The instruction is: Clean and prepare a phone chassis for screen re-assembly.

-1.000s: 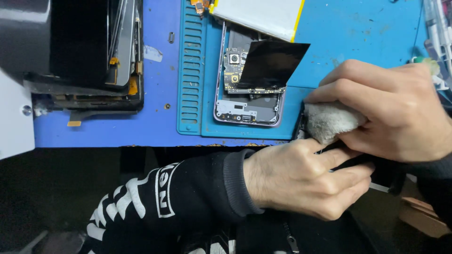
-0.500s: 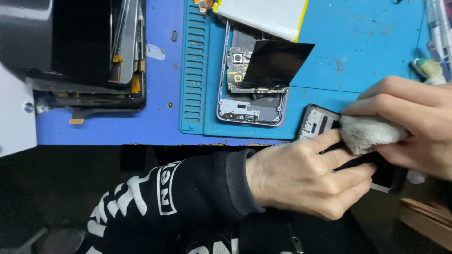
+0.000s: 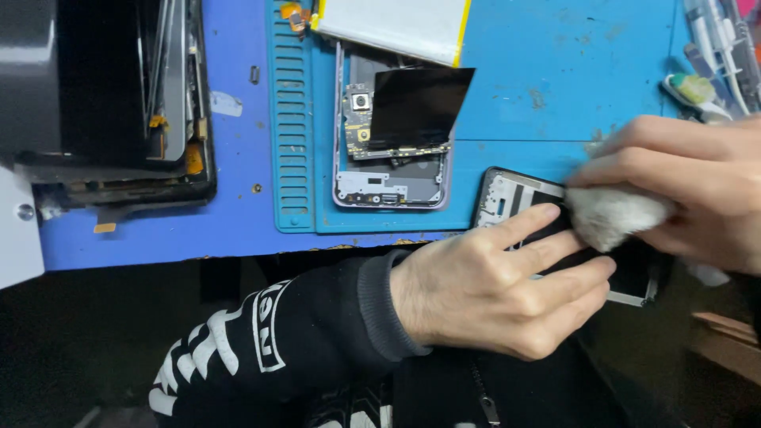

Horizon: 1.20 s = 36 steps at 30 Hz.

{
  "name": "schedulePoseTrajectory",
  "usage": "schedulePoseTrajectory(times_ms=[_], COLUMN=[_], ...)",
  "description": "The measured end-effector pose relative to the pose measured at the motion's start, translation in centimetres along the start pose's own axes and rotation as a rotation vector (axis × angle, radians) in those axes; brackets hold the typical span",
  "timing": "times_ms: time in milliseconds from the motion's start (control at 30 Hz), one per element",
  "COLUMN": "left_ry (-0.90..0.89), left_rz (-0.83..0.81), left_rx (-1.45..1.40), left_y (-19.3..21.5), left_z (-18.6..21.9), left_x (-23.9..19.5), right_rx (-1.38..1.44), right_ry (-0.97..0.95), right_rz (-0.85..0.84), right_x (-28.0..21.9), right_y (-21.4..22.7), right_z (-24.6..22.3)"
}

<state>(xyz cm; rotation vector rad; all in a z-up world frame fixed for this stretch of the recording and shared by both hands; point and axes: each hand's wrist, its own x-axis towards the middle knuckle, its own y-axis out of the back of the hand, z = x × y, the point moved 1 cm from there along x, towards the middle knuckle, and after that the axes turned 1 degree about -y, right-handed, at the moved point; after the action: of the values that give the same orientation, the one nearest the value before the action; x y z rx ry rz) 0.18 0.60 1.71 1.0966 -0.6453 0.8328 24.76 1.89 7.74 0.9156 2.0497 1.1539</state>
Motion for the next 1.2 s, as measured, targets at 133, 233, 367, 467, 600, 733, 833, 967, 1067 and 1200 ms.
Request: schedulePoseTrajectory(times_ms=[133,233,367,467,600,733,833,967,1067,1200], left_ry=[0.034,0.045,0.024,0.048,0.054,0.076,0.077,0.062,0.041,-0.001], left_rz=[-0.036,-0.047,-0.105,-0.180,-0.199,-0.206,-0.213,-0.213,-0.218,-0.252], left_rx=[-0.036,-0.022,-0.013,-0.030,-0.065,-0.088,-0.078,-0.062,-0.060,-0.049], left_y=[0.1,0.0,0.1,-0.2,-0.5,-0.8,-0.5,-0.6,-0.4,0.2], left_z=[0.0,-0.1,0.1,0.5,0.3,0.4,0.3,0.3,0.2,-0.1], left_x=[0.8,0.8,1.1,0.7,1.0,1.0,1.4,1.5,1.5,1.8], right_rx=[-0.212,-0.136,-0.219,-0.252,-0.226,-0.076,-0.130,-0.227,-0.142,-0.118], right_ry=[-0.200,-0.134,-0.155,-0.083,-0.257,-0.252,-0.286,-0.440,-0.137,0.009], right_rz=[-0.216,-0.153,-0.104,0.000,-0.118,0.059,0.088,0.000,0.233,0.355], right_x=[-1.4,-6.1,-4.4,-2.2,-8.2,-16.1,-16.8,-14.3,-9.1,-0.1], right_y=[1.1,0.0,0.6,1.1,0.8,-1.6,-1.5,-0.9,0.8,2.3], right_z=[0.2,3.7,1.2,-0.8,2.4,8.6,10.2,9.9,4.7,-2.2])
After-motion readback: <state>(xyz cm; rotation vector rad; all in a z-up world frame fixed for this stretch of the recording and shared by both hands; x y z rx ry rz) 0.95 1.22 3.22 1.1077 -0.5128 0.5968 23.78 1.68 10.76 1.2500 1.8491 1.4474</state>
